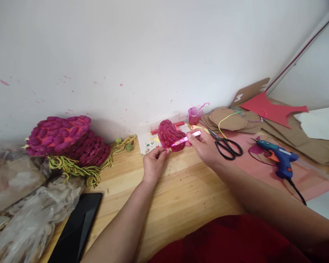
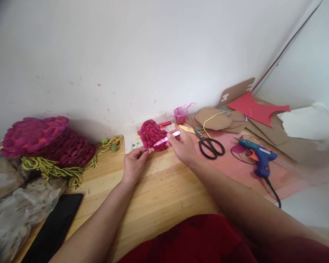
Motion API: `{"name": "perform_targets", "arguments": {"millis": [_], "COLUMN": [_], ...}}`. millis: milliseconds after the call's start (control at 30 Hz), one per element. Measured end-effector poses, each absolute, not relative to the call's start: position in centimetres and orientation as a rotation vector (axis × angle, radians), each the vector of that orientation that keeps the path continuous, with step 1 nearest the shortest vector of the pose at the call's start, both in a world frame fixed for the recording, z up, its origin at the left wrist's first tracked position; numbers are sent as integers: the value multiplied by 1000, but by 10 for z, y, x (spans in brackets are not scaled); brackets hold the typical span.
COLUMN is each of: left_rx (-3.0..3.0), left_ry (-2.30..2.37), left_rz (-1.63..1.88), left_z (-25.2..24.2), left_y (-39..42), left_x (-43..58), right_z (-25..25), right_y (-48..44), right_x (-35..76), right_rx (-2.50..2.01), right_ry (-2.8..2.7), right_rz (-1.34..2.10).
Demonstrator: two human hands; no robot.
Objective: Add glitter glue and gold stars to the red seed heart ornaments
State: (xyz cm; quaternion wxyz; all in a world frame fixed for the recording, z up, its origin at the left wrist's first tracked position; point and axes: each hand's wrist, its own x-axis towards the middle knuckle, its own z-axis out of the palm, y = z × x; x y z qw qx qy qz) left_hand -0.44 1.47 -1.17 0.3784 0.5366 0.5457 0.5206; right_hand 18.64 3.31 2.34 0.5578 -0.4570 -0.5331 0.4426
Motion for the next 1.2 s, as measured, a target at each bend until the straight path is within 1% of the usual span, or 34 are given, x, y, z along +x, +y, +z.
{"name": "perform_targets", "arguments": {"millis": [133, 267, 500, 700, 833, 1033, 1200], "left_rx": [1327, 1318, 1349, 1365, 1396, 1368, 1416], "left_ry": [1342, 1345, 1369, 1387, 1384, 1366, 1337], "left_rz": [1357, 1364, 1343, 1325, 1323, 1386, 1377], "left_z": [-14, -15, -12, -11, -12, -14, -17], "left_y": [16, 16, 14, 14, 14, 14, 14], "left_x": [-6, -7, -5, -6, -5, -6, -8], "right_z": [23, 19, 19, 17, 19, 18, 19], "right_y": [33, 35, 35, 37, 35, 34, 34], "right_x": [185, 187, 185, 187, 185, 185, 185], "right_rx": [-1060, -1096, -1016, -1082, -1002, -1066, -1000], "right_ry": [-1294, -1253, -1225, -1248, -1226, -1236, -1216], "right_rz": [1100, 1087, 1133, 1066, 1071, 1029, 1053]}}
